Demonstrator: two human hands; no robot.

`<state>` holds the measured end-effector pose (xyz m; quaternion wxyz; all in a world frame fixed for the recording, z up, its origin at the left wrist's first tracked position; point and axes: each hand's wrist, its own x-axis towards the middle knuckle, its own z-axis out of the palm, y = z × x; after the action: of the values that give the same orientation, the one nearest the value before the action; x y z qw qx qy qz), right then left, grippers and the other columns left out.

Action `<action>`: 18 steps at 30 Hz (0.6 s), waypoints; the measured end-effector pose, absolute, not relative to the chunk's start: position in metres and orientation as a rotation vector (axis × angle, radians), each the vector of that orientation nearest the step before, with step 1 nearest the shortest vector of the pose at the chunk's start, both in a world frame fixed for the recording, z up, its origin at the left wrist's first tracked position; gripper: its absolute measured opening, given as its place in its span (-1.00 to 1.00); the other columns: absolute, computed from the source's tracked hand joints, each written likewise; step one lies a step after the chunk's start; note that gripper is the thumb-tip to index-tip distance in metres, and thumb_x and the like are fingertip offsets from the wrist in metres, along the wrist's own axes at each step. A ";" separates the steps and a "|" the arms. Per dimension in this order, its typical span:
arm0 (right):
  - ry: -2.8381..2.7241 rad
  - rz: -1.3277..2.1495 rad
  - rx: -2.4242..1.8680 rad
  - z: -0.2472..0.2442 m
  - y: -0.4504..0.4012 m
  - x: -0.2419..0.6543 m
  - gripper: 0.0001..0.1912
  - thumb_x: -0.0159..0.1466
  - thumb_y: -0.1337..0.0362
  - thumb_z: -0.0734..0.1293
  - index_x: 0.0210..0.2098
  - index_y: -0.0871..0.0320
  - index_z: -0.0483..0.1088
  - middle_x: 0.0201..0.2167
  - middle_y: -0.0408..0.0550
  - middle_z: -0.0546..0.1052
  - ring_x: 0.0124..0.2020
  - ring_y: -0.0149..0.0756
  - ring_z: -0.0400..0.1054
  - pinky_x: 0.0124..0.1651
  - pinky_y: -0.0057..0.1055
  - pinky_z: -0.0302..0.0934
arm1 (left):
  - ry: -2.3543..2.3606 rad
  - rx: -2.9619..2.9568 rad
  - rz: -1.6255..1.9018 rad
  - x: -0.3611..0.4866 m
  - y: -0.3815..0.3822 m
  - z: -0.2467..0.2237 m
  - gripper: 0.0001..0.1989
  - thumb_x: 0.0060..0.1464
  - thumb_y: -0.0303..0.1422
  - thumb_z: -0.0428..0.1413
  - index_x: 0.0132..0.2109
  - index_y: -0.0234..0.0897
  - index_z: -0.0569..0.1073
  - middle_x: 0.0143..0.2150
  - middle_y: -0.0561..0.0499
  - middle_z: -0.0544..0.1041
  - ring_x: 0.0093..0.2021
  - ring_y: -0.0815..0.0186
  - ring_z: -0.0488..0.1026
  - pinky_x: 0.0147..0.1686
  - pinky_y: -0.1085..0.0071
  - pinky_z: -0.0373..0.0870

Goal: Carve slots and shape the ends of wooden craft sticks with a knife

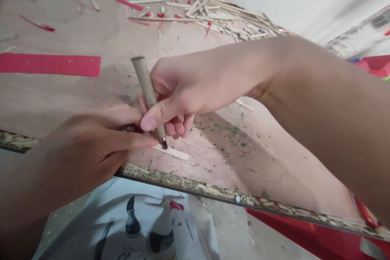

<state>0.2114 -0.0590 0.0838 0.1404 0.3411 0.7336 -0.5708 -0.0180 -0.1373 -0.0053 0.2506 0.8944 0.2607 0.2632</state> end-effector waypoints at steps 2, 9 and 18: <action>2.108 -1.716 0.988 0.080 -0.059 0.216 -0.76 0.42 0.17 0.36 -0.25 0.18 0.61 -0.38 -0.16 0.66 -0.33 -0.27 0.63 -0.25 -0.40 0.61 | 0.717 2.451 0.669 -0.019 -0.137 -0.005 -0.58 0.41 -0.63 0.04 -0.11 -0.17 0.76 -0.05 0.00 0.71 -0.15 0.23 0.67 -0.18 0.33 0.56; 2.117 -1.853 1.092 0.073 -0.064 0.238 -0.80 0.45 0.16 0.43 -0.20 0.14 0.64 -0.33 -0.25 0.70 -0.28 -0.37 0.66 -0.23 -0.48 0.56 | 0.739 2.465 0.654 -0.020 -0.138 -0.007 -0.58 0.45 -0.59 0.01 -0.18 -0.13 0.71 -0.04 0.02 0.70 -0.14 0.23 0.67 -0.19 0.31 0.52; 2.745 -1.298 1.746 0.062 -0.108 0.245 -0.58 0.50 -0.17 0.48 -0.30 0.01 0.60 -0.28 -0.29 0.68 -0.09 -0.41 0.61 -0.02 -0.47 0.53 | 0.734 2.473 0.644 -0.022 -0.141 -0.006 -0.61 0.44 -0.62 0.05 -0.04 -0.19 0.75 0.03 -0.04 0.70 -0.12 0.19 0.67 -0.19 0.23 0.57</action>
<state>0.2446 -0.1078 0.0621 -0.1795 0.4904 0.7710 -0.3645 -0.0224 -0.1414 -0.0060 0.2392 0.9032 0.2679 0.2350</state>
